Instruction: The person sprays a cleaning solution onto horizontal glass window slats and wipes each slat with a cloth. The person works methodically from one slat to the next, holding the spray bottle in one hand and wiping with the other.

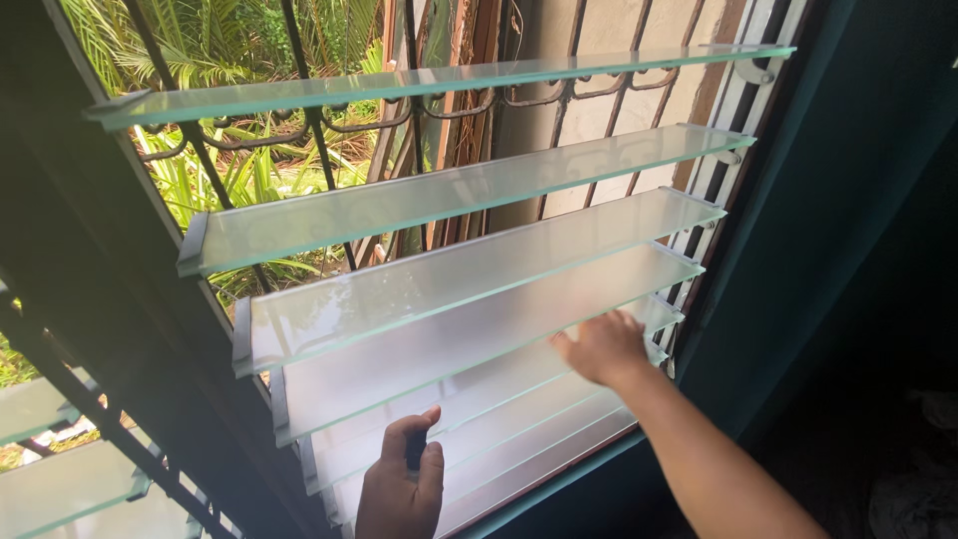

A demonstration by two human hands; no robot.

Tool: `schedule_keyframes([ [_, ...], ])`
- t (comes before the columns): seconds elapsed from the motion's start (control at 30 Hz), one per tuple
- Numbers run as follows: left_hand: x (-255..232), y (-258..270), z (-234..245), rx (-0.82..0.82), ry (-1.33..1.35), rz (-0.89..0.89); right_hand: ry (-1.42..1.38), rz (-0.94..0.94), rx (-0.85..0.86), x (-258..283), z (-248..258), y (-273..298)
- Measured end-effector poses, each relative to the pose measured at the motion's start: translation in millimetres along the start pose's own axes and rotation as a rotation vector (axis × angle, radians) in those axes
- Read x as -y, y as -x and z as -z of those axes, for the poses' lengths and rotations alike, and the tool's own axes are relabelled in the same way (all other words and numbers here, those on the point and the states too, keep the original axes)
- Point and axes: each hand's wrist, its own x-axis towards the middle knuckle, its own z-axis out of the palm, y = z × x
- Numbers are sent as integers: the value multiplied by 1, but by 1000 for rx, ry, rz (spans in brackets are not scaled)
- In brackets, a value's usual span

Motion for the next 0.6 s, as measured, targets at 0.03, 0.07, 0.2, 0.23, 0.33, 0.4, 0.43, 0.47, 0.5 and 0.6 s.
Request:
schedule_keyframes([
  [0.03,-2,-2,1,7,2,0,-7,10,22,11,4,6],
  [0.07,-2,-3,2,14,4,0,-14,20,43,22,7,13],
  [0.2,10,-3,-4,-66,-2,-251,12,119,66,57,2,36],
  [0.23,13,-1,-5,-66,-3,-199,-18,196,56,64,-3,41],
  [0.33,12,-1,-5,-74,-19,-150,-117,423,3,79,-11,55],
  [0.4,11,-2,-4,-82,-53,-244,-187,565,-47,82,-13,61],
  [0.43,10,-3,-3,-85,-57,-242,-192,510,16,82,-13,57],
  [0.47,8,-3,-3,-89,-61,-240,-196,455,80,79,-11,48],
  [0.5,6,0,-4,-89,-64,-231,-198,398,152,73,-11,42],
  [0.6,-2,3,-3,-41,-88,1,-311,432,117,49,-17,17],
])
